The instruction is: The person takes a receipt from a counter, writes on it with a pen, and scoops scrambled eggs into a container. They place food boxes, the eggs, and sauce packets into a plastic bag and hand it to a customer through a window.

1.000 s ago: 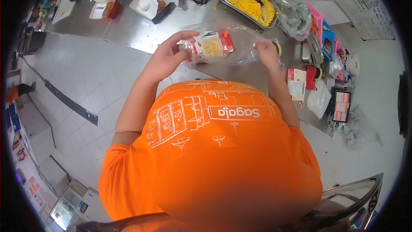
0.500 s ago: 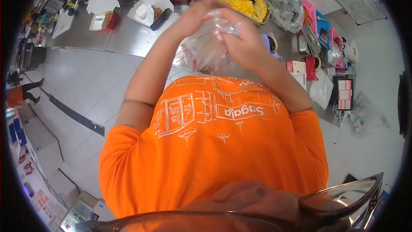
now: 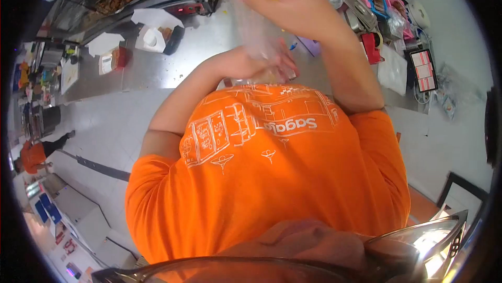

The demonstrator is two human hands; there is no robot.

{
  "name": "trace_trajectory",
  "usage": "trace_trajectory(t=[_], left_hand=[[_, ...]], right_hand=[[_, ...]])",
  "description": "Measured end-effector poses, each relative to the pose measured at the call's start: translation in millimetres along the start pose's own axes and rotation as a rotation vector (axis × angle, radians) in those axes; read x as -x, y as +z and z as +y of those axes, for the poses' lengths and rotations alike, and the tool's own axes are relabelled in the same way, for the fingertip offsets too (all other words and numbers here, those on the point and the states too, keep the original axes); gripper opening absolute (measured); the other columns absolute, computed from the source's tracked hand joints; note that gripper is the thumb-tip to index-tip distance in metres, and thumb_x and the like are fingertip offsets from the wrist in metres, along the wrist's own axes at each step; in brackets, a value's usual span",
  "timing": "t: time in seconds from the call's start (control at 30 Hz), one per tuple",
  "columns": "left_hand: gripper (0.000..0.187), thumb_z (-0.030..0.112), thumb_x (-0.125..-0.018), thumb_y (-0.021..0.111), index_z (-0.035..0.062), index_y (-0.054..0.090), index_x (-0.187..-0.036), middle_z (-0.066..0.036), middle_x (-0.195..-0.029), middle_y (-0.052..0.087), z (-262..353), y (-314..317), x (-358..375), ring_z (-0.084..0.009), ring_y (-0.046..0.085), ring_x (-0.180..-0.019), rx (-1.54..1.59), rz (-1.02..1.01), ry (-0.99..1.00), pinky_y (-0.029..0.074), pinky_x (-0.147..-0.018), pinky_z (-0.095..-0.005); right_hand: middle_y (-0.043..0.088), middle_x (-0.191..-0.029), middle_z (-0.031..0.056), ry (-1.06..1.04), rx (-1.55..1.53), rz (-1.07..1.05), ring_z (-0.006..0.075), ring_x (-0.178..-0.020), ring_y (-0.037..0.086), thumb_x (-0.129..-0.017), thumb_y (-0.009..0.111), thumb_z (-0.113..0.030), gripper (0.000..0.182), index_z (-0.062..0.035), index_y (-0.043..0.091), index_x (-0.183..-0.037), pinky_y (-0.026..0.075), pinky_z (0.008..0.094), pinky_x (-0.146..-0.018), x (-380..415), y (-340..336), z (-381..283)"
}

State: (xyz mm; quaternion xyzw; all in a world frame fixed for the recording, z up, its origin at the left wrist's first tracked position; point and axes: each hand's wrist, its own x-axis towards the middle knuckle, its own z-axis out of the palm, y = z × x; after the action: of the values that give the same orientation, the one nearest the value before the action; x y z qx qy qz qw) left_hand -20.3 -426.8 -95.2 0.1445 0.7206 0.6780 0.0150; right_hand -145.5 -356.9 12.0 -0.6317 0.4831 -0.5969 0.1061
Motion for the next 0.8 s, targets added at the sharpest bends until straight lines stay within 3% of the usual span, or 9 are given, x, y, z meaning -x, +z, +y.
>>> trace_trajectory(t=[0.07,0.23,0.4,0.47,0.5,0.6,0.63,0.73,0.8], left_hand=[[0.039,0.037,-0.099,0.048,0.0026,0.066,-0.098,-0.007,-0.096,0.066,-11,-21,16,-0.0230,0.061,-0.095,-0.165,0.312,-0.058,0.046,-0.089,-0.0373],[0.029,0.031,-0.098,0.054,0.0035,0.062,-0.097,-0.003,-0.079,0.060,13,-55,-13,-0.0118,0.057,-0.085,0.358,1.290,-0.152,0.043,-0.084,-0.0274],[0.029,0.030,-0.101,0.048,0.0053,0.061,-0.098,-0.006,-0.087,0.060,27,-64,-60,-0.0156,0.058,-0.087,0.655,1.293,-0.169,0.045,-0.084,-0.0302],[0.027,0.028,-0.101,0.047,0.0054,0.060,-0.096,-0.009,-0.089,0.060,22,-58,-77,-0.0194,0.058,-0.086,0.639,1.249,-0.237,0.045,-0.082,-0.0323],[0.025,0.026,-0.101,0.045,0.0044,0.059,-0.098,-0.010,-0.095,0.059,9,-60,-80,-0.0216,0.057,-0.091,0.123,1.173,-0.183,0.045,-0.084,-0.0343],[0.013,0.014,-0.094,0.047,0.0032,0.054,-0.094,-0.012,-0.099,0.055,16,-32,-105,-0.0268,0.051,-0.098,-1.508,0.562,0.033,0.041,-0.087,-0.0367],[0.006,0.009,-0.087,0.051,0.0035,0.051,-0.086,-0.013,-0.096,0.053,8,-29,-115,-0.0279,0.051,-0.095,-1.285,0.532,0.477,0.042,-0.082,-0.0359],[0.005,0.009,-0.084,0.056,0.0048,0.056,-0.088,-0.011,-0.097,0.055,-74,-43,-65,-0.0270,0.052,-0.092,-0.299,0.528,-0.141,0.043,-0.081,-0.0350],[0.015,0.010,-0.084,0.061,0.0053,0.063,-0.098,-0.011,-0.103,0.059,-128,-33,-27,-0.0266,0.055,-0.091,-0.709,0.692,-0.318,0.045,-0.081,-0.0353]], right_hand=[[0.059,-0.101,0.0059,0.109,-0.169,0.068,0.0134,-0.096,0.057,-0.088,0.047,0.001,0.023,-0.0020,0.054,-0.110,0.046,0.0280,-0.084,34,-24,14],[0.044,-0.137,0.0196,0.335,0.667,0.212,0.0366,-0.130,0.039,-0.069,0.082,-0.025,0.082,-0.0031,0.041,-0.135,0.030,0.0454,-0.109,197,-25,136],[0.015,-0.152,0.0275,-0.286,0.798,0.006,0.0429,-0.143,0.015,-0.058,0.087,-0.033,0.125,-0.0026,0.008,-0.150,0.017,0.0472,-0.116,121,-39,87],[0.017,-0.153,0.0250,-0.196,0.459,-0.019,0.0408,-0.143,0.017,-0.057,0.088,-0.038,0.128,-0.0016,0.007,-0.150,0.017,0.0457,-0.116,113,-72,87],[0.017,-0.153,0.0238,-0.154,0.287,-0.031,0.0398,-0.142,0.018,-0.057,0.088,-0.041,0.130,-0.0011,0.007,-0.150,0.017,0.0450,-0.116,111,-85,91],[0.058,-0.123,0.0132,0.428,-0.644,0.145,0.0268,-0.107,0.058,-0.086,0.066,-0.043,0.066,-0.0057,0.045,-0.136,0.046,0.0388,-0.093,142,-92,134],[0.061,-0.116,0.0116,0.483,-0.610,0.228,0.0244,-0.096,0.061,-0.089,0.063,-0.040,0.056,-0.0069,0.050,-0.132,0.049,0.0366,-0.084,154,-99,148],[0.064,-0.102,0.0071,0.790,-0.481,0.452,0.0211,-0.070,0.061,-0.092,0.059,-0.031,0.035,-0.0084,0.058,-0.119,0.049,0.0331,-0.061,193,-149,175],[0.065,-0.094,0.0042,1.027,-0.372,0.580,0.0203,-0.055,0.059,-0.093,0.058,-0.025,0.025,-0.0088,0.062,-0.111,0.047,0.0317,-0.048,220,-208,189]])
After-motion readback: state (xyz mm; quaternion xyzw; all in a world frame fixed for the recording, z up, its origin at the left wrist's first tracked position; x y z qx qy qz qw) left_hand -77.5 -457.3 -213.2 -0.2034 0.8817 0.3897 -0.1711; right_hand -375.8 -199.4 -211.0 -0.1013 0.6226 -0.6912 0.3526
